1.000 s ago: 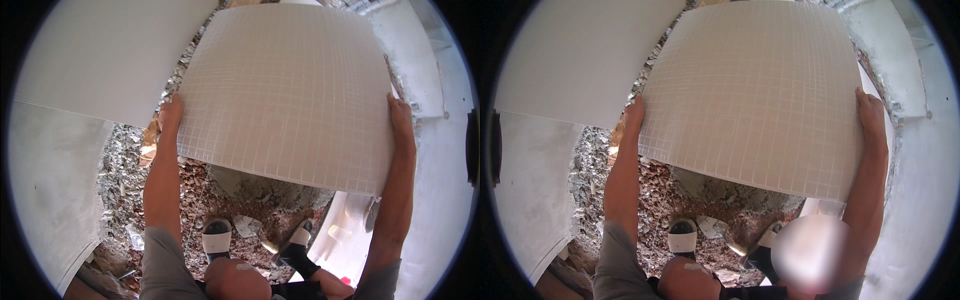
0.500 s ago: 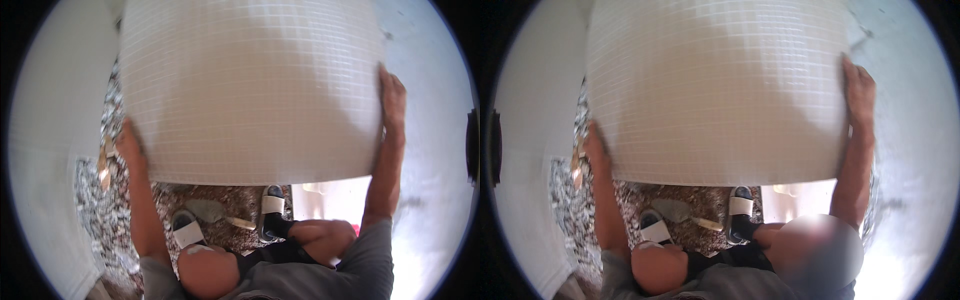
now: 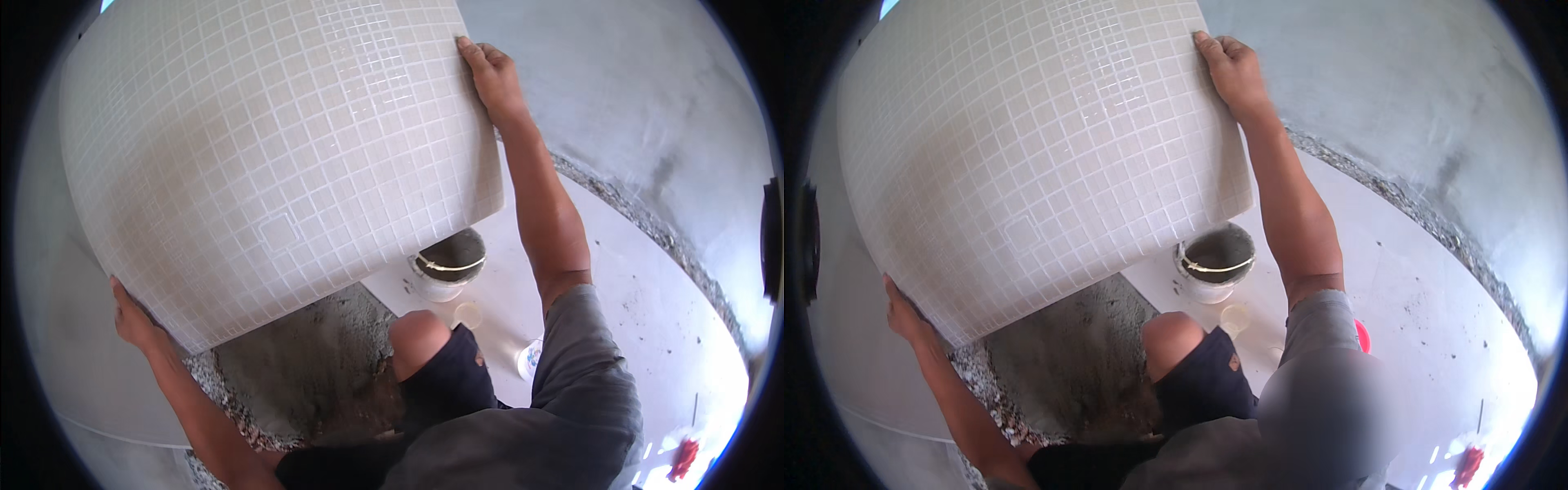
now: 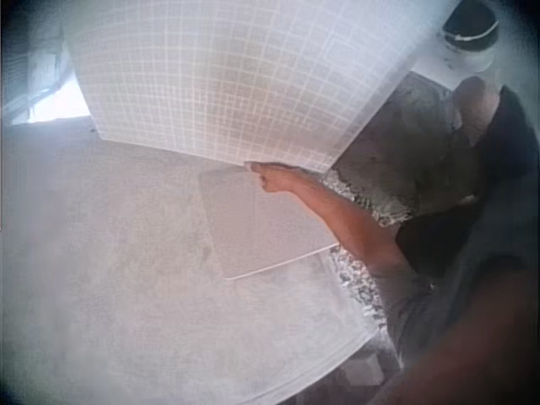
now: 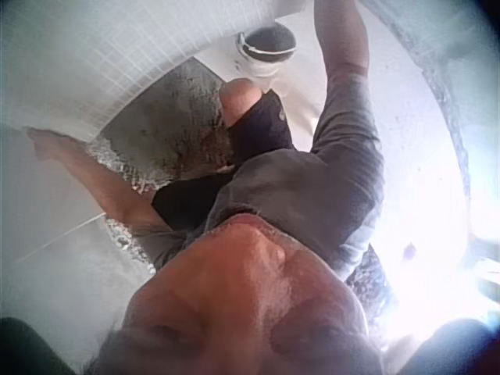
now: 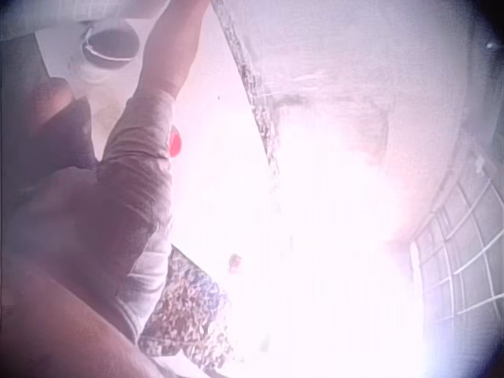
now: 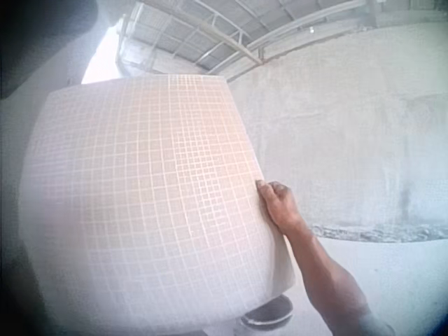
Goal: The person pours cement from a bucket onto the floor and spreads it with a trowel. They then place a large white tile onto the cement and tap it with a rubber mallet to set it in place.
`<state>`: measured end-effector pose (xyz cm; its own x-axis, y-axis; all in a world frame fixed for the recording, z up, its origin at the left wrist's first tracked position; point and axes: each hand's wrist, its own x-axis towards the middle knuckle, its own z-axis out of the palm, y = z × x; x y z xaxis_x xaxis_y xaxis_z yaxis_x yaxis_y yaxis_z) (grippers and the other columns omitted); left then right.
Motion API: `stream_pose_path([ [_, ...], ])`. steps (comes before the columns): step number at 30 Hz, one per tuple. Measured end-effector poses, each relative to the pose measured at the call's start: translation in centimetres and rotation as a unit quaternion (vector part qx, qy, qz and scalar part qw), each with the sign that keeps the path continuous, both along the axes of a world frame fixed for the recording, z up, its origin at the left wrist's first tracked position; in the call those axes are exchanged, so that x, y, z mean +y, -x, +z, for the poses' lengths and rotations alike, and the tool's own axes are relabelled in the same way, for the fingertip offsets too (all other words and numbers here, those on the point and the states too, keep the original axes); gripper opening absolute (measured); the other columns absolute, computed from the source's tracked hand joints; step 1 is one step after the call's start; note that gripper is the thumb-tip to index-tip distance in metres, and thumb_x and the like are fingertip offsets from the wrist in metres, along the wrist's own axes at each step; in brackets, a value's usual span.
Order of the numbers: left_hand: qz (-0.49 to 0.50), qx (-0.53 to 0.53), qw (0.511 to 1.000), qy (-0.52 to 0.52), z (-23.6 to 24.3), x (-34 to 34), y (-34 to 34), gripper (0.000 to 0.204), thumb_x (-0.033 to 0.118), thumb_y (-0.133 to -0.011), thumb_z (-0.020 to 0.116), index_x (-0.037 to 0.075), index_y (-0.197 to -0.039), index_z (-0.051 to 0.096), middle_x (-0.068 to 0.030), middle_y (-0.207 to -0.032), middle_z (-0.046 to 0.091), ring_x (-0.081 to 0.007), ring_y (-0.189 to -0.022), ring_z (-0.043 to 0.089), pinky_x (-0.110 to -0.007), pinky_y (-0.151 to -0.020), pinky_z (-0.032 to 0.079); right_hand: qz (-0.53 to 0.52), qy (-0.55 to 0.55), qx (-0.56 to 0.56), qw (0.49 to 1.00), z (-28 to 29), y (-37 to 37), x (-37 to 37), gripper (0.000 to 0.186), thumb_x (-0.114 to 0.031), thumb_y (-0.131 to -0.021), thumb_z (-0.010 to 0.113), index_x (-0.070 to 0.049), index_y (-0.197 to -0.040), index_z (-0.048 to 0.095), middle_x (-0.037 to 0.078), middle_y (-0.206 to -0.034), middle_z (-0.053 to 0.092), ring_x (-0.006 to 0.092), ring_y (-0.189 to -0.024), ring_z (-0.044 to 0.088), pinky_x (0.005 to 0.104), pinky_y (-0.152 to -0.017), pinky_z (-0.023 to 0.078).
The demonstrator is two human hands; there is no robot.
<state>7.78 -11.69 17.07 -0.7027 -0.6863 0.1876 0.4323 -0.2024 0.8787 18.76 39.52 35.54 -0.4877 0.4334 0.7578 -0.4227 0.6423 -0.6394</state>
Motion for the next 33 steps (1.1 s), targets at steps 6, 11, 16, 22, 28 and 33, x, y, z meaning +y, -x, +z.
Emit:
stream_pose_path([
  [6, 0.002, 0.023, 0.997, -0.068, -0.7, 3.1, -1.3, 0.056, 0.040, -0.086, 0.067, -0.009, -0.113, 0.057, -0.0160, -0.112, 0.060, -0.0215, -0.098, 0.059, -0.031, -0.088, 0.048, -0.008, -0.039, 0.010, 0.999, 0.7, -3.3, 1.6, 0.047, -0.043, -0.091, 0.059, 0.003, -0.095, 0.065, 0.004, -0.077, 0.063, 0.0096, -0.070, 0.055, 0.0258, -0.065, 0.046],
  [11, 0.008, 0.022, 0.997, -0.075, -2.9, 2.0, 0.4, 0.054, 0.039, -0.087, 0.067, -0.008, -0.113, 0.057, -0.0153, -0.114, 0.060, -0.0208, -0.102, 0.057, -0.030, -0.094, 0.044, -0.029, -0.064, -0.005, 0.998, 1.0, -4.9, 0.8, 0.048, -0.044, -0.092, 0.058, 0.004, -0.096, 0.065, 0.006, -0.077, 0.063, 0.0099, -0.071, 0.055, 0.0267, -0.067, 0.046],
  [16, 0.008, 0.035, 0.999, 0.002, -6.8, 0.3, 4.9, 0.053, 0.038, -0.088, 0.065, -0.006, -0.117, 0.057, -0.0165, -0.118, 0.059, -0.0216, -0.099, 0.060, -0.031, -0.086, 0.049, -0.052, -0.125, -0.033, 0.990, 2.1, -6.0, 0.6, 0.046, -0.041, -0.094, 0.055, 0.003, -0.103, 0.064, 0.006, -0.086, 0.064, 0.0124, -0.081, 0.056, 0.0264, -0.074, 0.046],
  [22, 0.153, -0.117, 0.975, 0.111, -12.0, 3.3, 7.2, 0.053, 0.046, -0.091, 0.057, -0.006, -0.096, 0.067, -0.0146, -0.081, 0.067, -0.0213, -0.069, 0.058, -0.039, -0.065, 0.047, -0.108, -0.288, 0.034, 0.951, 3.7, -9.7, -1.1, 0.038, -0.030, -0.096, 0.052, 0.002, -0.112, 0.064, 0.006, -0.097, 0.066, 0.0123, -0.089, 0.055, 0.0267, -0.083, 0.044],
  [28, -0.029, -0.136, 0.988, -0.064, -14.1, 9.0, 4.3, 0.059, 0.051, -0.090, 0.055, -0.006, -0.076, 0.057, -0.0104, -0.072, 0.055, -0.0198, -0.069, 0.046, -0.042, -0.064, 0.040, -0.192, -0.342, -0.013, 0.920, 7.9, -13.6, -2.6, 0.061, -0.043, -0.094, 0.052, 0.007, -0.128, 0.051, 0.023, -0.122, 0.057, 0.0283, -0.114, 0.054, 0.0342, -0.100, 0.039],
  [33, -0.150, -0.196, 0.964, -0.101, -12.5, 11.8, 2.0, 0.061, 0.055, -0.090, 0.052, -0.005, -0.094, 0.056, -0.0156, -0.092, 0.056, -0.0266, -0.086, 0.050, -0.044, -0.076, 0.042, -0.182, -0.362, -0.027, 0.914, 8.2, -11.9, -2.1, 0.065, -0.046, -0.092, 0.051, 0.008, -0.128, 0.051, 0.023, -0.122, 0.057, 0.0286, -0.114, 0.054, 0.0347, -0.100, 0.039],
])
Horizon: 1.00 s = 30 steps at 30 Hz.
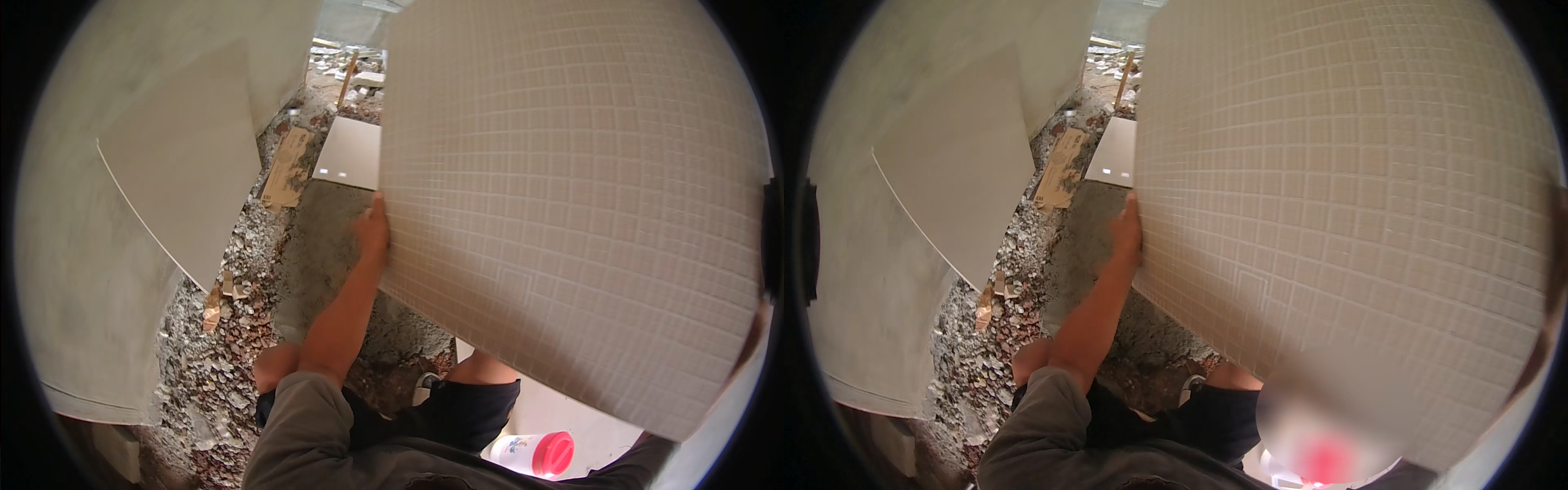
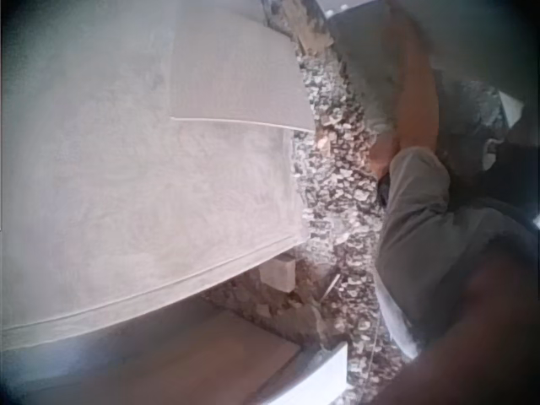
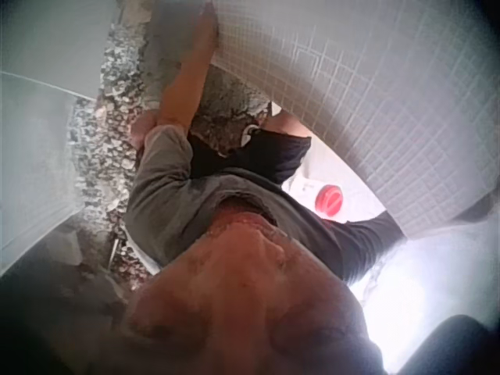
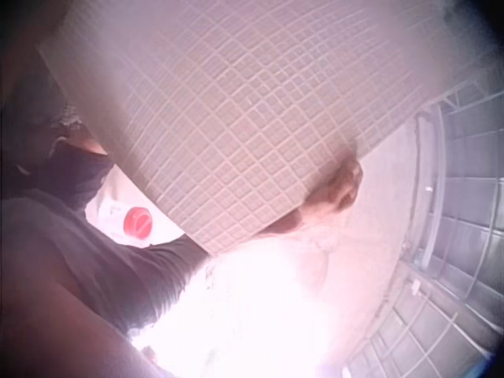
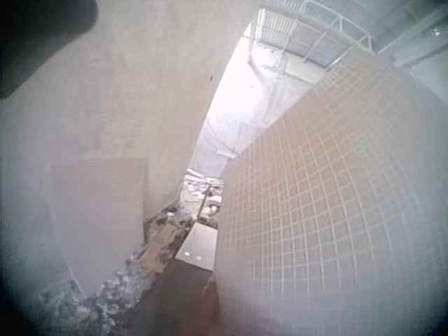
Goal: The person pours cement from a bucket onto the floor and spreads it with a trowel. They then place a large white tile onto the cement and tap it with a rubber mallet to set it in place.
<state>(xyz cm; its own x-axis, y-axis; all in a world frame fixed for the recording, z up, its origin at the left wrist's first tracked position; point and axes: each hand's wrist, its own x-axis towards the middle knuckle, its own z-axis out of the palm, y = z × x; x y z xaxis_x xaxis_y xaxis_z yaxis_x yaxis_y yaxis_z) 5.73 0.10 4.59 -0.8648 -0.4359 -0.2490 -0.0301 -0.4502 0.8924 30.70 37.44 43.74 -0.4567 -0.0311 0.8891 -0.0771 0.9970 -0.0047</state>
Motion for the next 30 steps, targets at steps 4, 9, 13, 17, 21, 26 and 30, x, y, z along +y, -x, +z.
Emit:
stream_pose_path([
  [4, -0.149, -0.019, 0.985, -0.088, 0.7, 3.3, -2.5, 0.074, 0.059, -0.089, 0.051, -0.009, -0.118, 0.053, -0.0235, -0.117, 0.057, -0.0312, -0.106, 0.054, -0.046, -0.089, 0.042, 0.046, 0.143, -0.030, 0.988, -5.2, 3.7, 1.2, 0.068, -0.049, -0.091, 0.051, 0.008, -0.128, 0.051, 0.023, -0.123, 0.057, 0.0289, -0.114, 0.054, 0.0351, -0.099, 0.040],
  [9, -0.166, 0.000, 0.986, -0.018, -0.2, 8.4, -4.5, 0.065, 0.059, -0.089, 0.051, -0.005, -0.086, 0.064, -0.0189, -0.087, 0.063, -0.0255, -0.085, 0.056, -0.037, -0.079, 0.044, 0.052, 0.338, -0.093, 0.935, -14.7, 7.4, 2.2, 0.072, -0.052, -0.089, 0.051, 0.009, -0.127, 0.050, 0.023, -0.123, 0.057, 0.0293, -0.113, 0.055, 0.0356, -0.099, 0.040],
  [13, -0.188, 0.023, 0.981, 0.039, -1.1, 9.8, -5.1, 0.063, 0.057, -0.089, 0.051, -0.005, -0.092, 0.062, -0.0227, -0.090, 0.064, -0.0289, -0.092, 0.061, -0.039, -0.081, 0.045, 0.029, 0.465, -0.125, 0.876, -22.3, 9.2, 3.6, 0.076, -0.055, -0.087, 0.051, 0.010, -0.127, 0.050, 0.023, -0.123, 0.057, 0.0295, -0.113, 0.055, 0.0360, -0.099, 0.040],
  [17, -0.204, 0.053, 0.963, 0.169, 3.1, 8.8, -7.2, 0.071, 0.055, -0.091, 0.047, -0.007, -0.125, 0.042, -0.0263, -0.115, 0.054, -0.0336, -0.108, 0.055, -0.043, -0.090, 0.041, 0.014, 0.553, -0.131, 0.823, -28.4, 10.9, 4.2, 0.079, -0.057, -0.086, 0.051, 0.010, -0.127, 0.050, 0.023, -0.123, 0.057, 0.0298, -0.112, 0.055, 0.0364, -0.099, 0.040],
  [21, -0.299, 0.387, 0.812, 0.318, 13.3, 7.9, -14.7, 0.087, 0.056, -0.092, 0.041, -0.007, -0.145, 0.012, -0.0284, -0.151, 0.013, -0.0337, -0.144, 0.009, -0.051, -0.115, 0.007, 0.010, 0.614, -0.131, 0.778, -32.8, 12.4, 3.3, 0.082, -0.060, -0.085, 0.051, 0.011, -0.127, 0.050, 0.023, -0.123, 0.057, 0.0301, -0.112, 0.055, 0.0369, -0.099, 0.041],
  [26, -0.446, 0.630, 0.552, 0.317, 18.7, 5.3, -25.0, 0.091, 0.068, -0.089, 0.035, 0.008, -0.150, 0.005, -0.0262, -0.153, -0.003, -0.0446, -0.141, -0.006, -0.064, -0.109, 0.005, 0.002, 0.667, -0.116, 0.736, -36.9, 14.2, 2.0, 0.086, -0.063, -0.083, 0.051, 0.012, -0.127, 0.049, 0.023, -0.123, 0.057, 0.0305, -0.112, 0.056, 0.0374, -0.099, 0.041],
  [30, -0.453, 0.610, 0.573, 0.309, 19.2, 4.1, -25.3, 0.093, 0.069, -0.087, 0.038, 0.010, -0.150, 0.004, -0.0263, -0.153, -0.005, -0.0458, -0.141, -0.008, -0.066, -0.108, 0.008, -0.003, 0.697, -0.114, 0.708, -38.7, 15.8, 0.6, 0.090, -0.066, -0.082, 0.051, 0.012, -0.126, 0.049, 0.023, -0.123, 0.057, 0.0307, -0.111, 0.056, 0.0378, -0.099, 0.041],
])
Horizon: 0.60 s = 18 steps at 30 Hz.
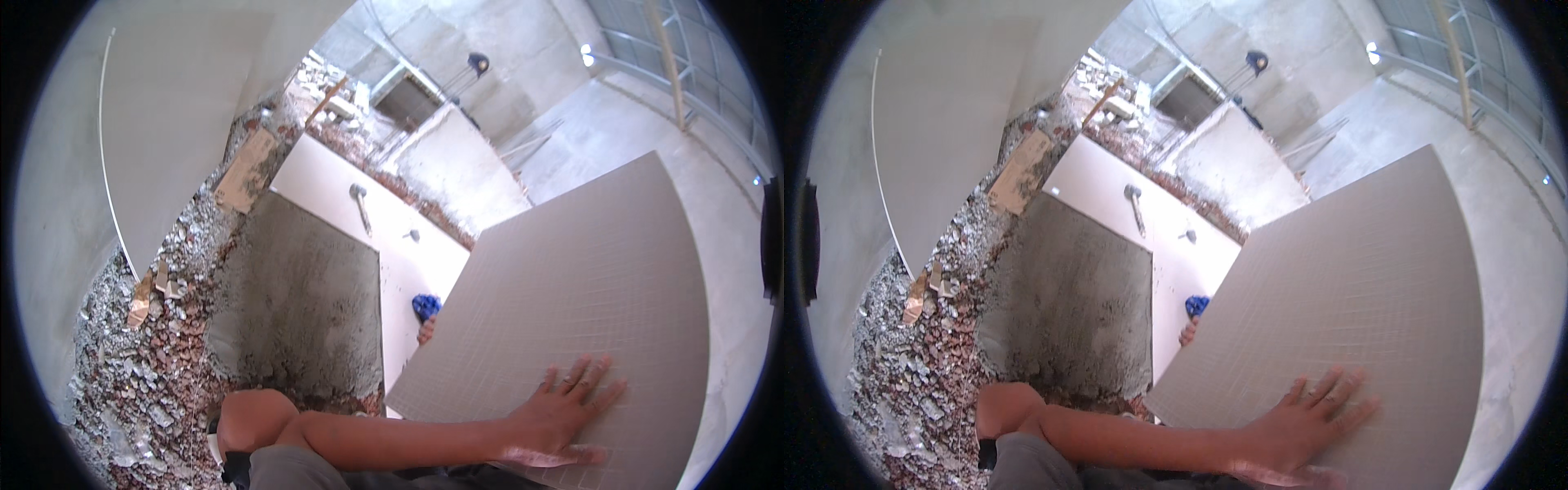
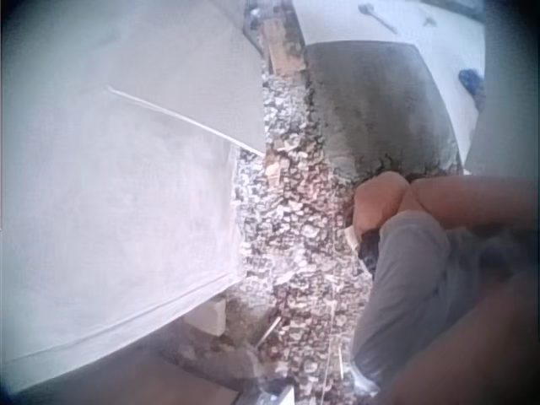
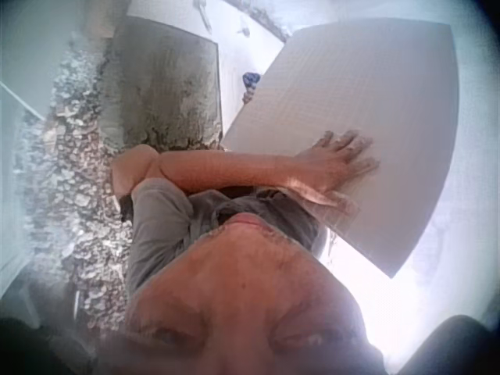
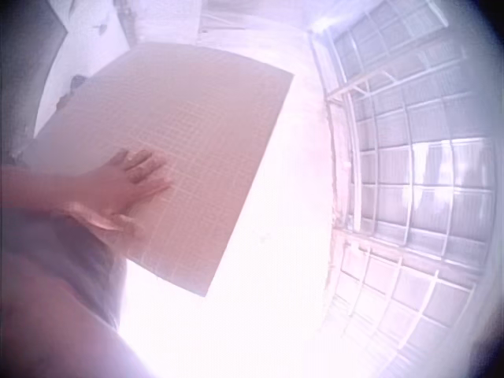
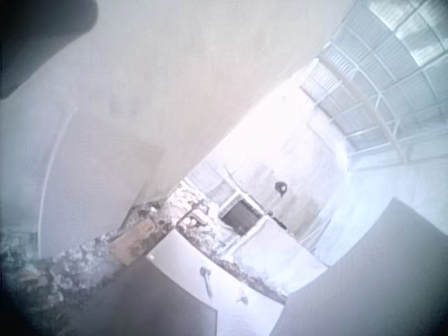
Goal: The person pours cement from a bucket onto the floor and spreads it with a trowel. They then place a large white tile onto the cement and tap it with a rubber mallet to set it in place.
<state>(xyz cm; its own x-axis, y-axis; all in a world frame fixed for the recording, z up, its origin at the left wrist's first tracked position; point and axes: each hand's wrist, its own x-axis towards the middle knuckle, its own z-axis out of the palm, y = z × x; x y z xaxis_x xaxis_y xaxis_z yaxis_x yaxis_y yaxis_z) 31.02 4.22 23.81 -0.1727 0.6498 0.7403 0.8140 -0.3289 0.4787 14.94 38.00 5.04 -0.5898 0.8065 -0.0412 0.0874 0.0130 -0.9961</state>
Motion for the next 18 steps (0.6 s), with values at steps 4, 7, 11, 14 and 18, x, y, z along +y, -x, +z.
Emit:
stream_pose_path([
  [4, 0.047, -0.113, 0.990, -0.073, 0.7, -1.2, 0.6, 0.081, 0.053, -0.094, 0.041, 0.009, -0.150, 0.003, -0.0248, -0.154, 0.001, -0.0435, -0.142, -0.002, -0.053, -0.114, 0.011, 0.006, 0.028, -0.002, 1.000, -1.0, 1.9, -2.7, 0.093, -0.068, -0.080, 0.051, 0.013, -0.126, 0.049, 0.023, -0.123, 0.057, 0.0310, -0.111, 0.056, 0.0382, -0.098, 0.041],
  [7, -0.020, -0.234, 0.951, -0.199, 0.6, -3.5, 3.3, 0.079, 0.054, -0.094, 0.039, 0.007, -0.150, 0.007, -0.0235, -0.154, 0.004, -0.0383, -0.143, 0.005, -0.049, -0.113, 0.016, 0.016, 0.043, 0.000, 0.999, -1.8, 3.4, -4.9, 0.096, -0.070, -0.079, 0.051, 0.013, -0.126, 0.049, 0.023, -0.123, 0.057, 0.0312, -0.111, 0.056, 0.0385, -0.098, 0.041],
  [11, -0.226, -0.364, 0.837, -0.341, -0.7, -7.1, 9.2, 0.076, 0.055, -0.095, 0.037, 0.004, -0.148, 0.017, -0.0220, -0.151, 0.015, -0.0320, -0.140, 0.015, -0.044, -0.112, 0.022, 0.014, 0.068, -0.001, 0.998, -2.5, 4.9, -6.1, 0.099, -0.073, -0.078, 0.051, 0.014, -0.126, 0.048, 0.023, -0.123, 0.057, 0.0315, -0.110, 0.056, 0.0389, -0.098, 0.042],
  [14, -0.250, -0.409, 0.785, -0.392, -1.6, -9.3, 11.8, 0.074, 0.054, -0.095, 0.039, 0.003, -0.145, 0.021, -0.0211, -0.147, 0.020, -0.0309, -0.138, 0.019, -0.043, -0.111, 0.023, 0.002, 0.039, -0.001, 0.999, -2.1, 6.6, -5.6, 0.102, -0.075, -0.077, 0.051, 0.014, -0.126, 0.048, 0.024, -0.123, 0.057, 0.0317, -0.110, 0.056, 0.0392, -0.098, 0.042],
  [18, -0.198, -0.399, 0.802, -0.398, -2.2, -11.8, 12.7, 0.073, 0.052, -0.094, 0.042, 0.000, -0.142, 0.026, -0.0199, -0.143, 0.027, -0.0294, -0.134, 0.024, -0.041, -0.110, 0.024, 0.104, -0.057, 0.040, 0.992, -0.6, 9.6, -4.2, 0.086, -0.065, -0.084, 0.052, 0.011, -0.124, 0.052, 0.019, -0.122, 0.060, 0.0274, -0.114, 0.056, 0.0356, -0.097, 0.042],
])
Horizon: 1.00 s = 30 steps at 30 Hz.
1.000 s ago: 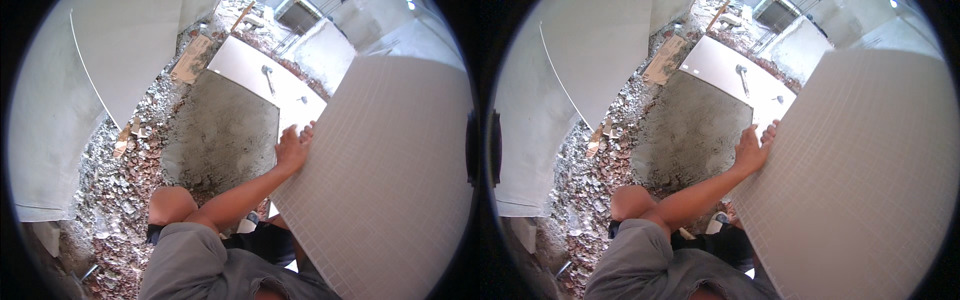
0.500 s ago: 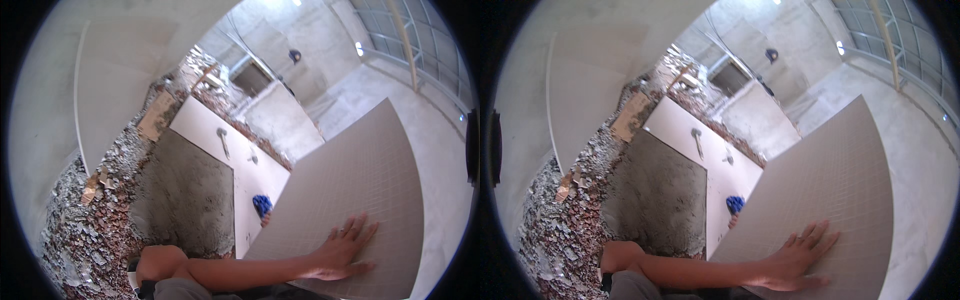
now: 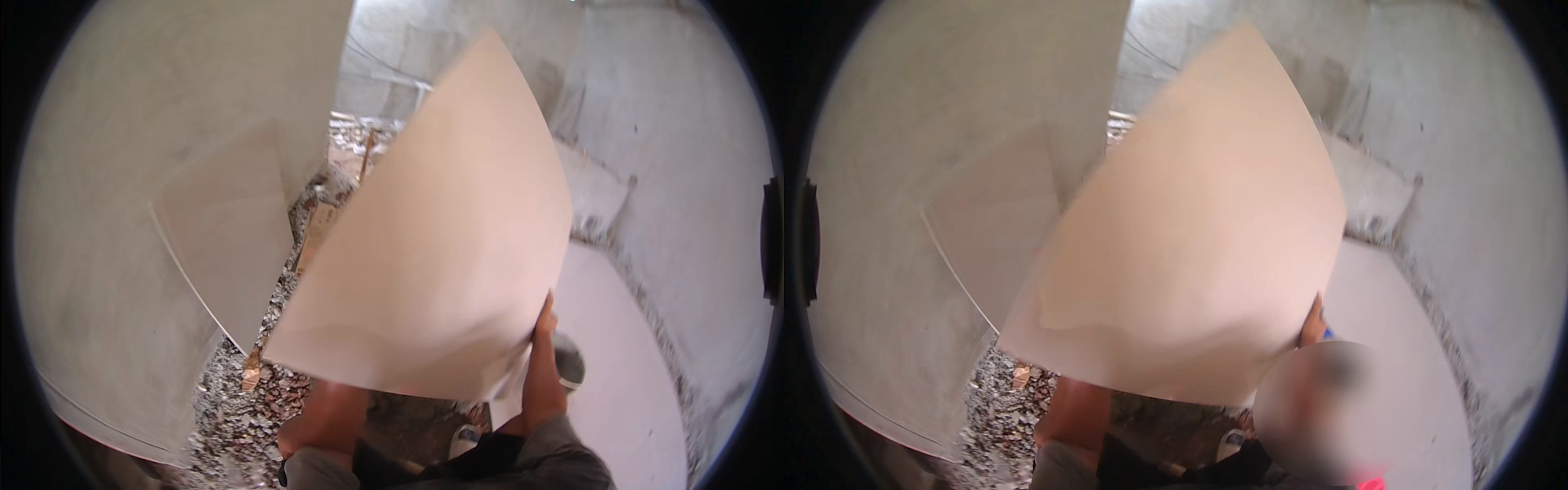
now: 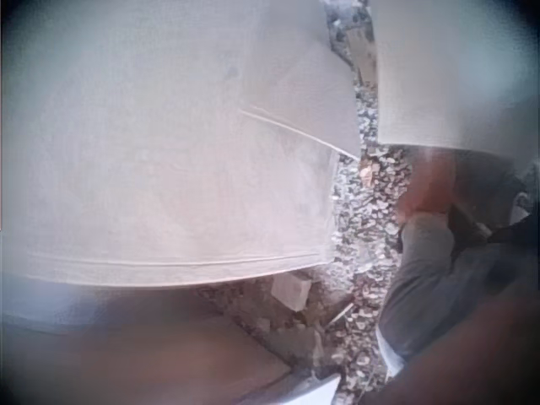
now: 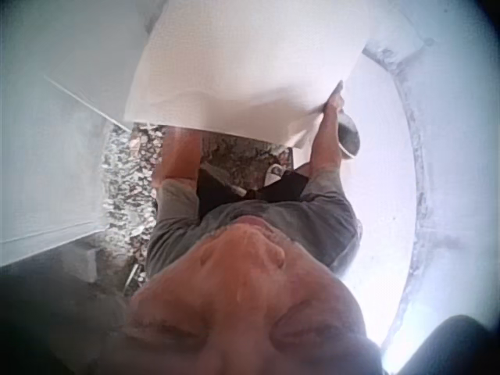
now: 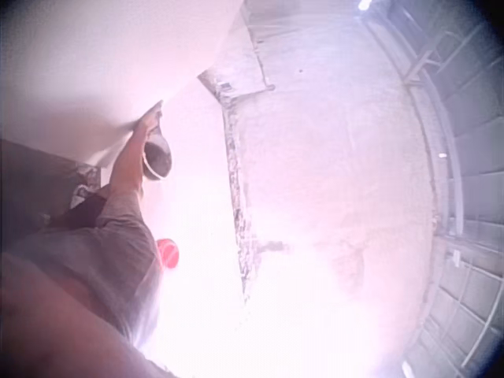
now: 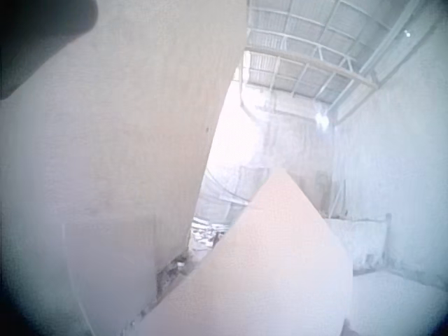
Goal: The person pours cement from a bucket onto the floor and spreads it with a trowel. They then place a large white tile onto the cement and tap it with a rubber mallet to set it in place.
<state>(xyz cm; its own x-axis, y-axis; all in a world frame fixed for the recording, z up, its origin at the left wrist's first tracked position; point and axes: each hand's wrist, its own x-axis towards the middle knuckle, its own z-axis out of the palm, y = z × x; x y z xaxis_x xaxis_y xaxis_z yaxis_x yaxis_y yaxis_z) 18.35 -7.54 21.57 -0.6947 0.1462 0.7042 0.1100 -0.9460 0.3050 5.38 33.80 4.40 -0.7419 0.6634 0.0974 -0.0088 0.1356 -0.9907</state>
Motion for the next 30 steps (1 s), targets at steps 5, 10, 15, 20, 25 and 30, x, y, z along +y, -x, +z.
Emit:
stream_pose_path([
  [5, 0.060, 0.028, 0.992, 0.104, 0.4, -3.3, -2.0, 0.070, 0.050, -0.094, 0.046, -0.003, -0.138, 0.033, -0.0184, -0.137, 0.035, -0.0276, -0.129, 0.031, -0.039, -0.108, 0.026, -0.008, -0.033, -0.103, 0.994, 2.5, 4.5, 3.0, 0.100, -0.076, -0.076, 0.050, 0.017, -0.114, 0.056, 0.026, -0.119, 0.059, 0.0320, -0.112, 0.056, 0.0378, -0.096, 0.041],
  [10, 0.110, 0.036, 0.944, 0.309, 2.2, -5.1, -5.7, 0.069, 0.048, -0.093, 0.049, -0.006, -0.134, 0.039, -0.0169, -0.132, 0.044, -0.0257, -0.124, 0.038, -0.037, -0.107, 0.027, 0.026, -0.115, -0.066, 0.991, 0.6, 8.4, 5.5, 0.095, -0.074, -0.076, 0.053, 0.014, -0.112, 0.058, 0.032, -0.121, 0.055, 0.0354, -0.117, 0.053, 0.0374, -0.099, 0.038],
  [15, 0.269, -0.115, 0.757, 0.584, 4.4, -3.0, -6.1, 0.064, 0.044, -0.092, 0.053, -0.009, -0.127, 0.047, -0.0145, -0.124, 0.053, -0.0232, -0.117, 0.046, -0.035, -0.104, 0.030, 0.042, -0.053, -0.096, 0.993, -4.5, 9.9, 6.6, 0.082, -0.069, -0.078, 0.057, 0.013, -0.080, 0.066, 0.025, -0.081, 0.065, 0.0273, -0.085, 0.063, 0.0369, -0.080, 0.047],
  [20, 0.508, -0.324, 0.516, 0.610, -2.7, -3.1, -2.9, 0.055, 0.038, -0.092, 0.052, -0.010, -0.120, 0.052, -0.0136, -0.118, 0.057, -0.0227, -0.110, 0.051, -0.034, -0.097, 0.037, 0.039, -0.050, -0.138, 0.988, -9.8, 8.9, 4.7, 0.075, -0.065, -0.080, 0.057, 0.009, -0.074, 0.065, 0.024, -0.073, 0.063, 0.0295, -0.075, 0.063, 0.0398, -0.073, 0.048],
  [25, 0.625, -0.415, 0.329, 0.574, -15.4, -6.9, 2.1, 0.059, 0.042, -0.094, 0.048, -0.008, -0.124, 0.054, -0.0160, -0.118, 0.059, -0.0247, -0.105, 0.055, -0.035, -0.092, 0.043, 0.060, -0.089, -0.247, 0.963, -14.7, 7.3, 1.9, 0.070, -0.062, -0.081, 0.055, 0.007, -0.091, 0.065, 0.029, -0.087, 0.064, 0.0405, -0.088, 0.063, 0.0438, -0.080, 0.047],
  [30, 0.603, -0.509, 0.313, 0.529, -24.6, -8.3, 0.3, 0.056, 0.042, -0.093, 0.045, -0.009, -0.111, 0.060, -0.0159, -0.102, 0.065, -0.0253, -0.089, 0.061, -0.037, -0.077, 0.050, 0.126, -0.086, -0.345, 0.926, -18.3, 4.4, 0.7, 0.066, -0.059, -0.081, 0.056, 0.004, -0.097, 0.062, 0.024, -0.085, 0.065, 0.0380, -0.090, 0.063, 0.0435, -0.080, 0.047],
])
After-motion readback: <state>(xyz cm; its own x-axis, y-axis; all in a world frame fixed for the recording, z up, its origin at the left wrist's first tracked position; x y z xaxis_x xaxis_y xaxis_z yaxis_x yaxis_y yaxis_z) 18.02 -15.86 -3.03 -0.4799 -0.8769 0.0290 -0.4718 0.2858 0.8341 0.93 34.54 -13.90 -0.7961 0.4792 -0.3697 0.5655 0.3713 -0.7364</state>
